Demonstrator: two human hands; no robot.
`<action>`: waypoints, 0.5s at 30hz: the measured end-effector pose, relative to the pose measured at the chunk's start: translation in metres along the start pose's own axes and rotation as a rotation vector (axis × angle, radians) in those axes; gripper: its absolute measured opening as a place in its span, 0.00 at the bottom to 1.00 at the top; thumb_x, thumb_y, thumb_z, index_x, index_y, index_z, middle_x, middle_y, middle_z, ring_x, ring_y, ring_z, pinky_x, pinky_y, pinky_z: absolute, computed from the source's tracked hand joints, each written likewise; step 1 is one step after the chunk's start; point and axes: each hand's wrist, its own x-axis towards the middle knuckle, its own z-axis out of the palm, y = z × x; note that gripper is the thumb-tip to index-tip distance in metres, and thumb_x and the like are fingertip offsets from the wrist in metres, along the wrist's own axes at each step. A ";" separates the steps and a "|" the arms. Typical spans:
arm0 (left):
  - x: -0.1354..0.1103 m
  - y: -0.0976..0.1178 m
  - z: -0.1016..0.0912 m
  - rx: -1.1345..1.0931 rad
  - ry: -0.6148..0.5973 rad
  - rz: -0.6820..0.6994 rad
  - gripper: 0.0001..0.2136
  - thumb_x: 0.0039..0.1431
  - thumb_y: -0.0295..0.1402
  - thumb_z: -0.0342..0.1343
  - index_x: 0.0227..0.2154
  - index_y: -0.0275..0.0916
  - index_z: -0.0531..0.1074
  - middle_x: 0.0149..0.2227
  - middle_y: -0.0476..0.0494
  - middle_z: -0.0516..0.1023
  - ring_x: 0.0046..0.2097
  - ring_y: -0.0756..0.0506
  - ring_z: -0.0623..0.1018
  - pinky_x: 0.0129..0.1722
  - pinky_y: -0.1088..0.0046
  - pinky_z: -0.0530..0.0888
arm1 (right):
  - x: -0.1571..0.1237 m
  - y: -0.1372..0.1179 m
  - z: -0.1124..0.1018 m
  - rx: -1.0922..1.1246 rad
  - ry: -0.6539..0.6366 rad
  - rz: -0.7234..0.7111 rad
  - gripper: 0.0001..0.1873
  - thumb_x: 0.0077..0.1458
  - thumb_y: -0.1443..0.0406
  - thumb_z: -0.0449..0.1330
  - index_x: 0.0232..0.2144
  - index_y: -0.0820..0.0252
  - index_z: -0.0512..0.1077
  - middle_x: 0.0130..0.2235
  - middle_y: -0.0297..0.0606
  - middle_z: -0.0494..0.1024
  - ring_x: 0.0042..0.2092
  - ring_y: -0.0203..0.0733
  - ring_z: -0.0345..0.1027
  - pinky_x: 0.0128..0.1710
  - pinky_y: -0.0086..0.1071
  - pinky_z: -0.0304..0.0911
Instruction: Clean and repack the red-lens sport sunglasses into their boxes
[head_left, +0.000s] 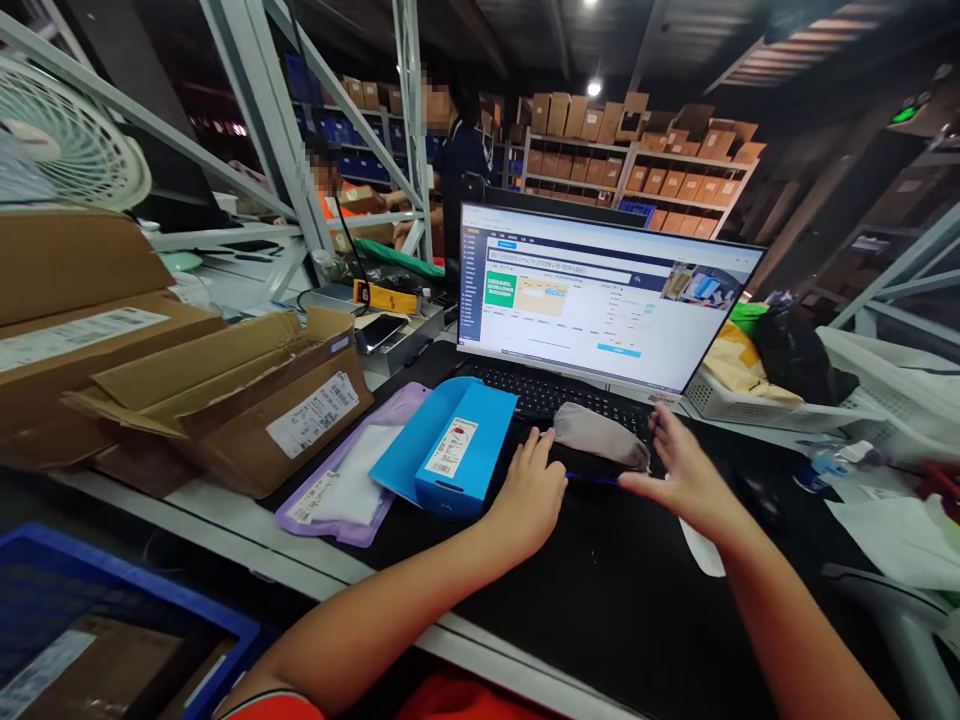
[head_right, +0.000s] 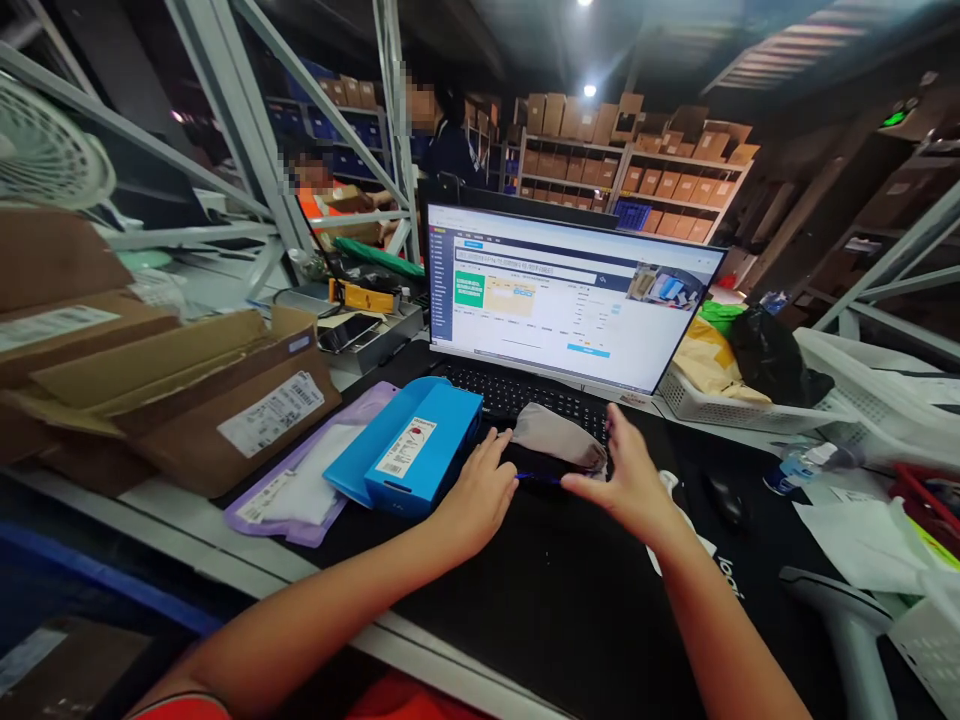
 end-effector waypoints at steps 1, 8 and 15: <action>0.002 0.000 -0.001 0.008 0.008 -0.009 0.05 0.67 0.25 0.49 0.37 0.36 0.70 0.64 0.31 0.65 0.66 0.32 0.63 0.61 0.45 0.67 | 0.005 -0.002 0.008 -0.158 -0.099 -0.063 0.67 0.32 0.54 0.78 0.69 0.54 0.49 0.70 0.56 0.51 0.71 0.64 0.45 0.67 0.59 0.49; 0.008 -0.006 -0.013 0.048 0.094 -0.146 0.11 0.71 0.29 0.42 0.35 0.39 0.68 0.37 0.43 0.75 0.39 0.43 0.77 0.40 0.64 0.74 | 0.021 -0.026 0.050 -0.853 -0.322 -0.343 0.61 0.27 0.73 0.76 0.66 0.58 0.60 0.51 0.54 0.74 0.51 0.65 0.72 0.51 0.54 0.67; 0.000 -0.007 -0.005 0.049 0.090 -0.127 0.15 0.67 0.37 0.54 0.52 0.35 0.63 0.54 0.33 0.71 0.55 0.38 0.75 0.51 0.59 0.74 | 0.023 -0.026 0.010 -0.474 -0.298 -0.188 0.25 0.41 0.71 0.64 0.45 0.58 0.73 0.40 0.39 0.79 0.39 0.48 0.74 0.38 0.38 0.69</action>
